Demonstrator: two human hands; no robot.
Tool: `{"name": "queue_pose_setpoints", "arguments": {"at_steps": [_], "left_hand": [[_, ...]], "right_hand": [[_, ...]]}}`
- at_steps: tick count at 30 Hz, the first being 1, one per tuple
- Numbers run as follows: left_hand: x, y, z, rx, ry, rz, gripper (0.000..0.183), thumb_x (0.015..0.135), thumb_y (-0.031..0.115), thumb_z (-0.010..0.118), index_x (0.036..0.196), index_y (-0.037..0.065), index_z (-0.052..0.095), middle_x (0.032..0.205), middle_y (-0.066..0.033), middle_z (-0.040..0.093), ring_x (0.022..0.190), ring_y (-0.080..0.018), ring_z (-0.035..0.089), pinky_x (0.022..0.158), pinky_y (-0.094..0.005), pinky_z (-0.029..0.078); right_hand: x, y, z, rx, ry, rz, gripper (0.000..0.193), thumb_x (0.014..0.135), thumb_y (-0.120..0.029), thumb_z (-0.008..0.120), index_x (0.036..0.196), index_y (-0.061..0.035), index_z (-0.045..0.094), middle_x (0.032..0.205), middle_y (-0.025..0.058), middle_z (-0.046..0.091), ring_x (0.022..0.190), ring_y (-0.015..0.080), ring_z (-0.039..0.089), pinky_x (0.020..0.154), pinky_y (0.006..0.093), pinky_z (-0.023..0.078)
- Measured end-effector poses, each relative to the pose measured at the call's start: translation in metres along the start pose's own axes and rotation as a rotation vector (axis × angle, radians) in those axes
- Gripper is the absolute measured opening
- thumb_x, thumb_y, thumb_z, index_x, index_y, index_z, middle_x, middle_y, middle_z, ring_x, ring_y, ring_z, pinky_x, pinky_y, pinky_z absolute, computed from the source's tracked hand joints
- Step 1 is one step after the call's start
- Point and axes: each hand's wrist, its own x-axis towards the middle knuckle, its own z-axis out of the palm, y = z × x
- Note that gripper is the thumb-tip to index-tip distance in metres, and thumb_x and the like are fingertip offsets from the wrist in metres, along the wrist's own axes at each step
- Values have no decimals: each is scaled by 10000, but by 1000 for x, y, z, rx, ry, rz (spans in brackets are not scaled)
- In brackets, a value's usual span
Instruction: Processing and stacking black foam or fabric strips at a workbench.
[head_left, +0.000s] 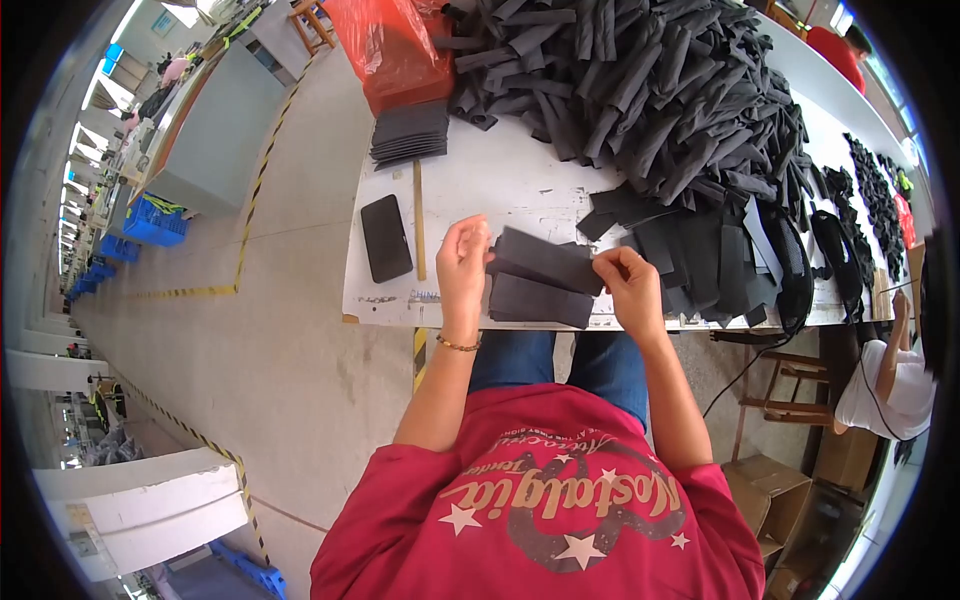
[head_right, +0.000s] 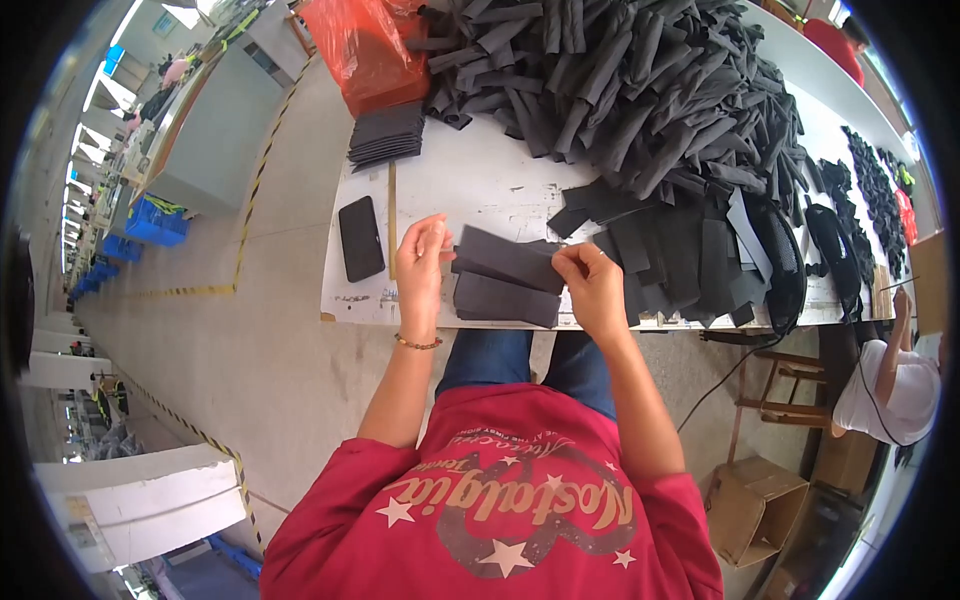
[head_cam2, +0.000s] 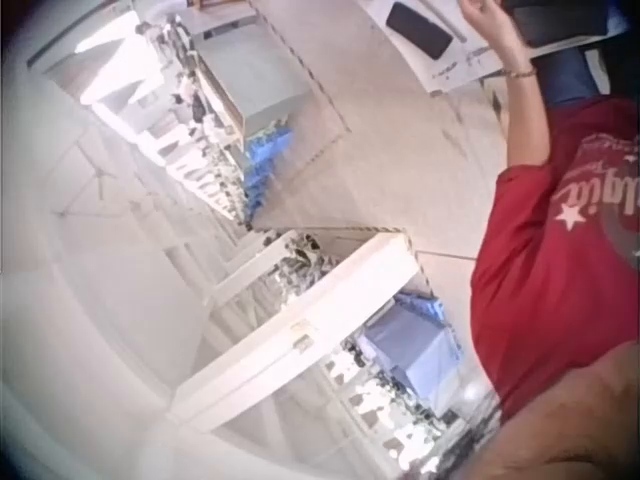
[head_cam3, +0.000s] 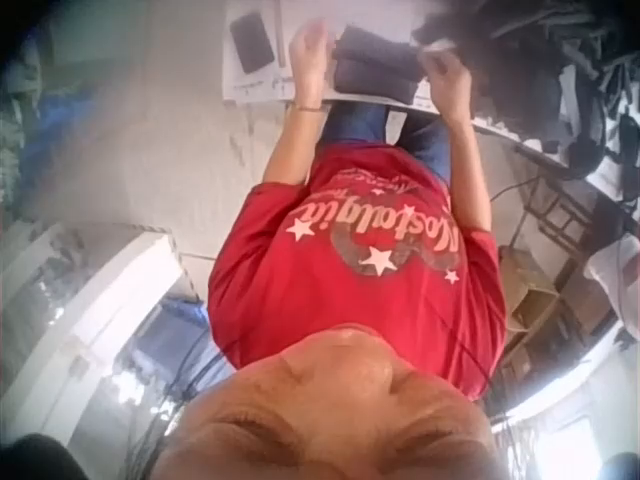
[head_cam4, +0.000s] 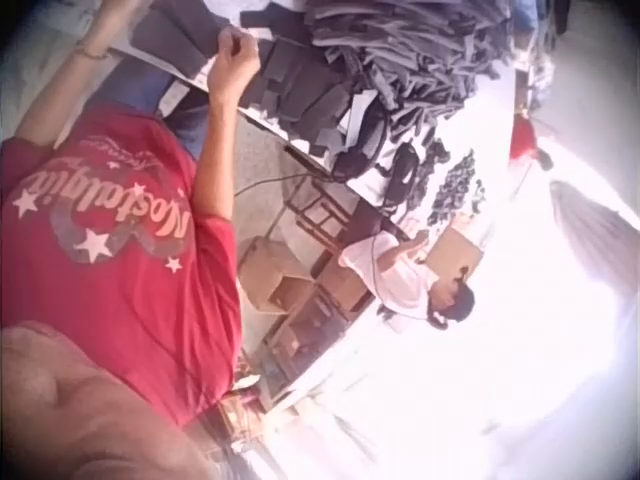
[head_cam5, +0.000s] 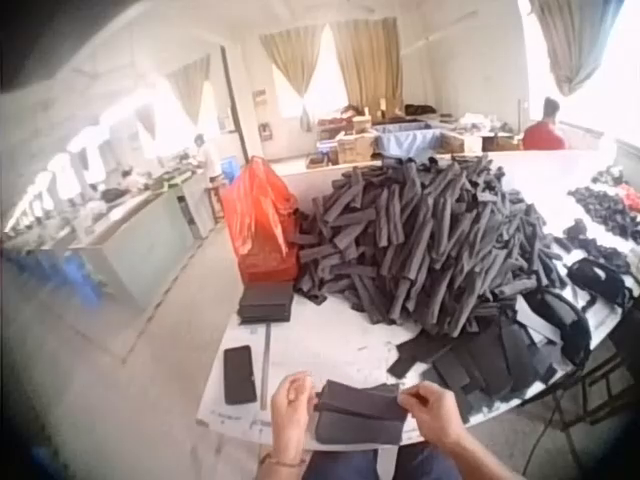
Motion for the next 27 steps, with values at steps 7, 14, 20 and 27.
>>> {"name": "queue_pose_setpoints", "arguments": {"at_steps": [7,14,20,27], "left_hand": [[8,-52,-28,188,-162,-63,193,884,154,681,1010,9,669,834,-15,648,720,-76,583,631,-221,483],[46,-40,-16,510,-187,113,165,871,164,668,934,14,697,773,-73,679,704,-118,623,673,-277,504],[142,-38,29,343,-177,-44,201,853,189,690,880,-10,684,707,-79,666,663,-116,630,649,-264,498],[224,-86,134,487,12,29,349,729,238,785,900,-48,680,751,-119,686,625,-233,646,646,-338,510]], "right_hand": [[8,25,15,-247,51,-163,83,847,-57,672,881,18,670,741,64,602,643,126,526,602,270,432],[15,16,15,-506,93,-179,132,828,-140,703,915,-42,679,881,123,607,672,253,609,621,364,490],[3,44,-35,-875,189,-226,269,804,-234,726,946,-37,611,981,131,589,915,331,568,740,419,480],[-17,75,-18,-1413,9,-184,309,872,-262,606,1009,16,605,977,118,568,921,261,533,772,362,452]]}}
